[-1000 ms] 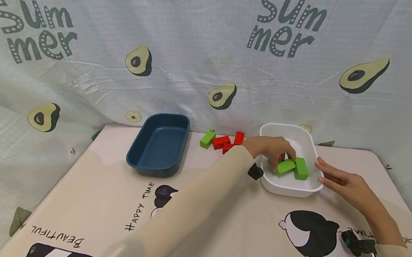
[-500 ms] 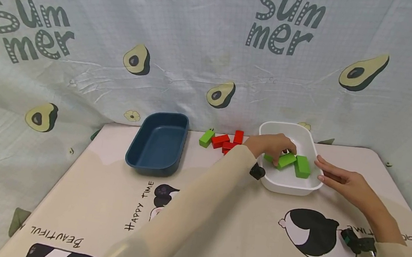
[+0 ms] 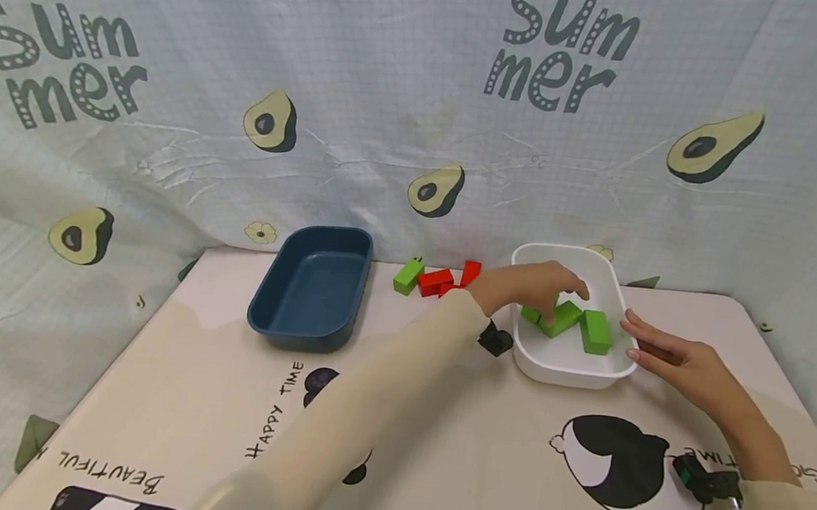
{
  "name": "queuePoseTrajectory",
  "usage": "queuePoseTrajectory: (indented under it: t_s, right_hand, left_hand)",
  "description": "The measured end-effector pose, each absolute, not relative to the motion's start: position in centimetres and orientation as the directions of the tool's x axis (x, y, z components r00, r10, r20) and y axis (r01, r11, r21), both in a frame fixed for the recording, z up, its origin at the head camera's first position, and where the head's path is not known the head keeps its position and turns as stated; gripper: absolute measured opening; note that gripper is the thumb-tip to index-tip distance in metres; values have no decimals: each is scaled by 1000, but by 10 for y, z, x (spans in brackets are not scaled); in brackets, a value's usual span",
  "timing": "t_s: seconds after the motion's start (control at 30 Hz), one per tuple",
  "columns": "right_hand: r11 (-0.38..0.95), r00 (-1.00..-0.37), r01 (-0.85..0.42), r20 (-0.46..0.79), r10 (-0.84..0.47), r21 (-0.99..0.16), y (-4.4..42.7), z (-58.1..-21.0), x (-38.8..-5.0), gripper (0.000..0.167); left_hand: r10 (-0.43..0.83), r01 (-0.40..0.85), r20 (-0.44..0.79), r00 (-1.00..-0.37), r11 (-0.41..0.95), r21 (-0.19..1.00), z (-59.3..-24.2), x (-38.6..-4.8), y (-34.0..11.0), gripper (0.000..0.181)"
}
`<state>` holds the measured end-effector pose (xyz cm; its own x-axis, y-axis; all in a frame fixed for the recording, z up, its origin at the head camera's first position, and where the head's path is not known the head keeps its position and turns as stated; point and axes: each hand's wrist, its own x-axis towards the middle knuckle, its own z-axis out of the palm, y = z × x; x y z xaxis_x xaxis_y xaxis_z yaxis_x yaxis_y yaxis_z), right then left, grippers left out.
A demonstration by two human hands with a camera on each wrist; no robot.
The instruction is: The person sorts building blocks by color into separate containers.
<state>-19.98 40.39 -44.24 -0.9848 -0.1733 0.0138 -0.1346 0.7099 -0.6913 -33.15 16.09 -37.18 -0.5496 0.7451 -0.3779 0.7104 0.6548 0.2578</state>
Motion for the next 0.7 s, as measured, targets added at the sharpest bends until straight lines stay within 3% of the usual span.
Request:
queuePoseTrajectory:
  t_s: [0.3, 0.5, 0.7]
  right_hand:
    - [717, -986, -131, 18, -163, -684, 403, -443, -199, 63]
    - [724, -989, -104, -7, -148, -682, 402, -444, -200, 65]
    - [719, -989, -103, -5, -147, -687, 401, -442, -200, 65]
  left_hand:
    - [824, 769, -255, -506, 565, 299, -361, -317, 129, 58]
    - [836, 797, -198, -511, 547, 255, -354, -307, 111, 55]
    - [852, 799, -114, -510, 519, 303, -352, -298, 92, 53]
